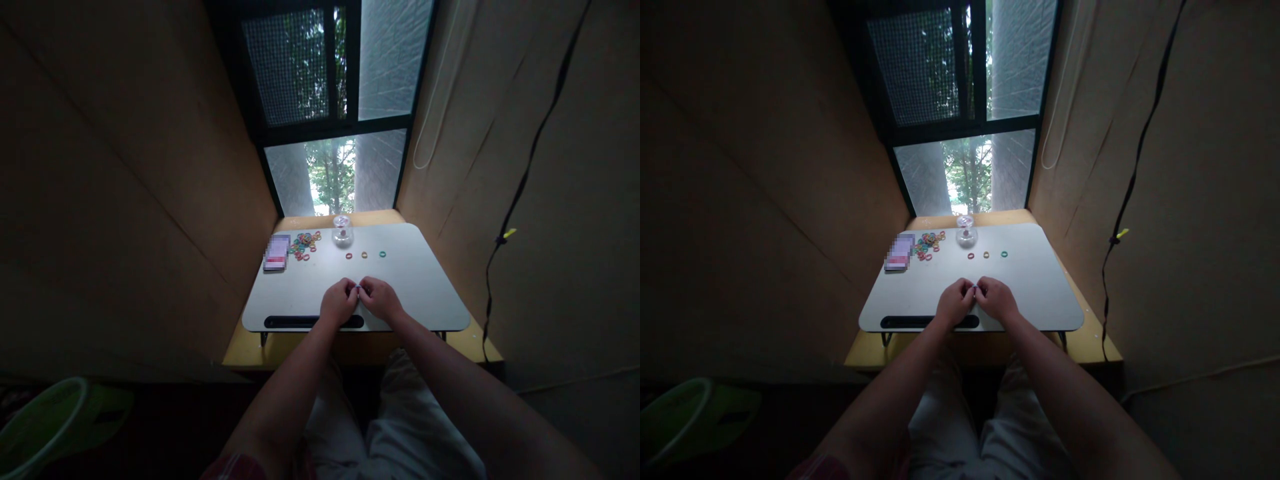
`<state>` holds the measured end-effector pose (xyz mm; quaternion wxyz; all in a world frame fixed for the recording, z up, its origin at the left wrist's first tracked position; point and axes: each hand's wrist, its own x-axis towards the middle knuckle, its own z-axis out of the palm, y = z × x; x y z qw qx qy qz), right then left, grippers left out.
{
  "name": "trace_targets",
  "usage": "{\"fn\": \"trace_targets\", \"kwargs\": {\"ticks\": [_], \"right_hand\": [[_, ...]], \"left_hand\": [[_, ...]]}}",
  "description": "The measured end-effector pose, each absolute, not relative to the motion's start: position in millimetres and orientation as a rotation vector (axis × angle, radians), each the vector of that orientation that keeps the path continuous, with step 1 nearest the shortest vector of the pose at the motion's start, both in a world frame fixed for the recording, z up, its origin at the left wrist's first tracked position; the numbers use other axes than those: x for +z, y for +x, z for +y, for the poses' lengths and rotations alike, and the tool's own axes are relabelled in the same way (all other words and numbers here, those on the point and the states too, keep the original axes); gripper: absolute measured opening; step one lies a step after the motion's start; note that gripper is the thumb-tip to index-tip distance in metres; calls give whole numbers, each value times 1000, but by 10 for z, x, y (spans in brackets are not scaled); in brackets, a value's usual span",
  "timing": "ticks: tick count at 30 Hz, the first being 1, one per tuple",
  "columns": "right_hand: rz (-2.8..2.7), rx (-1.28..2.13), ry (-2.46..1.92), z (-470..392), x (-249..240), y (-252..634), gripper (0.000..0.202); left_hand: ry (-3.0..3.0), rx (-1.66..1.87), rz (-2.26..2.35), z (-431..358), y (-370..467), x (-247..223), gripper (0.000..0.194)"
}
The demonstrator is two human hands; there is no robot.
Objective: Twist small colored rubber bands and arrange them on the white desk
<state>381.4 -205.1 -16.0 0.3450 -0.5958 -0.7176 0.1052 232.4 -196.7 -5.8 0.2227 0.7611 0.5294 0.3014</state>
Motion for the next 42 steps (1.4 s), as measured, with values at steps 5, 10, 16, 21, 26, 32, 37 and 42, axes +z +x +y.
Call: {"fn": "trace_targets", "kwargs": {"ticks": [5, 10, 16, 21, 26, 32, 37, 42], "right_hand": [[-1870, 272, -1551, -2041, -169, 3814, 13], [-1874, 263, -1549, -2038, -172, 3813, 12], [-1870, 265, -1531, -2041, -182, 3816, 11], [-1861, 273, -1536, -2038, -182, 3818, 12], [-1859, 267, -1537, -2040, -175, 3814, 13], [-1858, 275, -1530, -2042, -177, 3814, 13], [-1868, 272, -1530, -2034, -185, 3818, 13], [-1858, 272, -1536, -2041, -174, 3814, 14]], "left_hand": [[2105, 835, 1471, -1966, 2328, -59, 17], [2106, 854, 1449, -1962, 2322, -74, 18], [2112, 864, 1451, -1955, 2322, -93, 17], [2104, 859, 1455, -1956, 2325, -88, 17], [2104, 857, 1451, -1967, 2322, -78, 18], [2107, 860, 1462, -1972, 2326, -77, 18], [2097, 850, 1469, -1968, 2332, -78, 18], [2103, 852, 1457, -1973, 2330, -68, 17]]}}
